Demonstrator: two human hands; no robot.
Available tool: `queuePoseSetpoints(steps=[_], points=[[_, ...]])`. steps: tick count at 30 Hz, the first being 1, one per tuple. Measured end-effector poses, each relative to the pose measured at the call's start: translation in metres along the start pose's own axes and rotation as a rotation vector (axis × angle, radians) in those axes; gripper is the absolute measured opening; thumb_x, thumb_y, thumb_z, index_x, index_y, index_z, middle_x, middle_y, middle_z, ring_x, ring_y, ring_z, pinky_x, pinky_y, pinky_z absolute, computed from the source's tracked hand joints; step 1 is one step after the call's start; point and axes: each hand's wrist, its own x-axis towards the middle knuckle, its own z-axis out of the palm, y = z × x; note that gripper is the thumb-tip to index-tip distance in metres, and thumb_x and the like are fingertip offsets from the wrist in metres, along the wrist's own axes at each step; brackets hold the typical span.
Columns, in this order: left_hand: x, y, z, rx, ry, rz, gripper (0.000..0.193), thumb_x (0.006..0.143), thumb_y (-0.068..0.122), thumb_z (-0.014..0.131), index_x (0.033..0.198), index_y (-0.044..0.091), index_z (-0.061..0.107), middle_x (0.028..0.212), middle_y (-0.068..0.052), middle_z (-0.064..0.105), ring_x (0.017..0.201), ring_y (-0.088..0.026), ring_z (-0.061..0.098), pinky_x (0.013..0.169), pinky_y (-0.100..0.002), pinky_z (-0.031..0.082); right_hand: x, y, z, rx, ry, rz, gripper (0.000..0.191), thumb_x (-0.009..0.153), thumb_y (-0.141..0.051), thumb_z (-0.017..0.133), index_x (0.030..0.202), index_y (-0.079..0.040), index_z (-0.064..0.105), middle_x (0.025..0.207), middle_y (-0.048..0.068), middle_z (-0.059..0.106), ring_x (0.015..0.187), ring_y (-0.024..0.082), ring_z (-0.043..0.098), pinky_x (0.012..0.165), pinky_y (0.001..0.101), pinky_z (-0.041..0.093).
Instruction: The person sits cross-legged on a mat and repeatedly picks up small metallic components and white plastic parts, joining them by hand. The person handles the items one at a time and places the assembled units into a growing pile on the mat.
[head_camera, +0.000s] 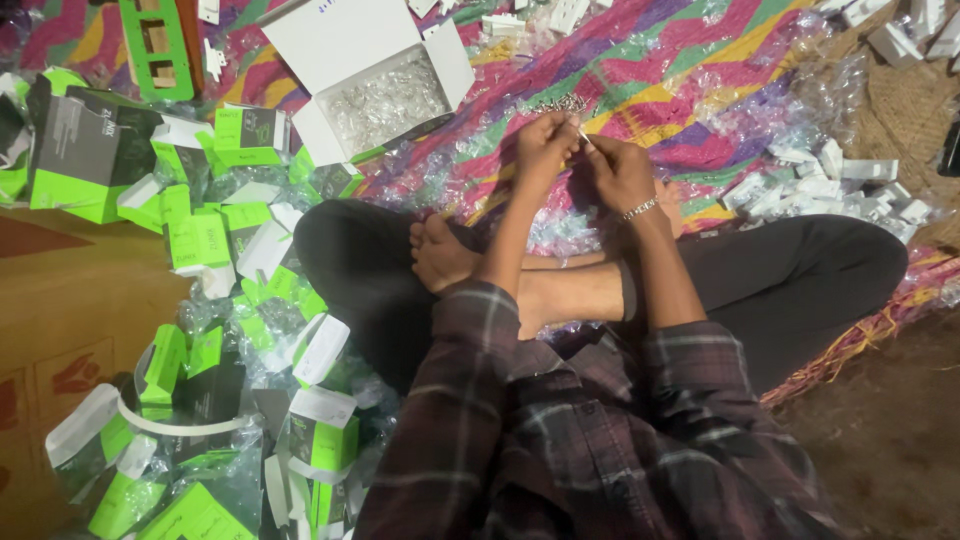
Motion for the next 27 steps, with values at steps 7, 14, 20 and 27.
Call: queuePoseSetpoints(steps=[7,14,20,27], points=[[-0.008,-0.003,0.005,0.359,0.065,0.181,0.008,0.097,0.003,0.066,0.103,0.001,0.07,0.081,-0.003,0.069,0.072,-0.011,0.063,0.065,-0.028,0.052,0.0,0.007,0.004,0.061,-0.042,0.029,0.02,0.103,-0.014,0.06,0.107,0.001,0.072,0.08,0.012,0.073,0.068,0.015,0.067,0.065,0.0324,0.052],[-0.038,0.001,0.013,0.875,-0.172,0.646,0.02,0.088,-0.005,0.06,0.101,0.007,0.067,0.092,-0.011,0.072,0.09,-0.029,0.073,0.083,-0.039,0.056,0.023,0.012,-0.013,0.066,0.427,-0.013,0.02,0.106,-0.011,0.06,0.1,0.002,0.073,0.086,0.012,0.075,0.076,0.017,0.069,0.069,0.0334,0.052],[-0.024,-0.008,0.013,0.152,-0.086,0.172,0.008,0.099,0.003,0.069,0.105,0.001,0.073,0.088,-0.006,0.074,0.075,-0.014,0.065,0.069,-0.029,0.052,0.021,0.01,-0.019,0.651,0.066,-0.013,0.027,0.105,-0.021,0.069,0.123,0.0,0.071,0.11,0.008,0.071,0.097,0.017,0.068,0.085,0.0309,0.057],[-0.017,-0.009,0.008,-0.073,-0.059,-0.085,0.01,0.097,0.006,0.07,0.099,-0.002,0.074,0.076,-0.004,0.07,0.066,-0.01,0.06,0.061,-0.024,0.046,0.021,0.004,-0.007,0.747,-0.162,0.027,0.027,0.103,-0.02,0.065,0.121,0.0,0.071,0.11,0.002,0.072,0.09,0.01,0.063,0.083,0.0261,0.053]])
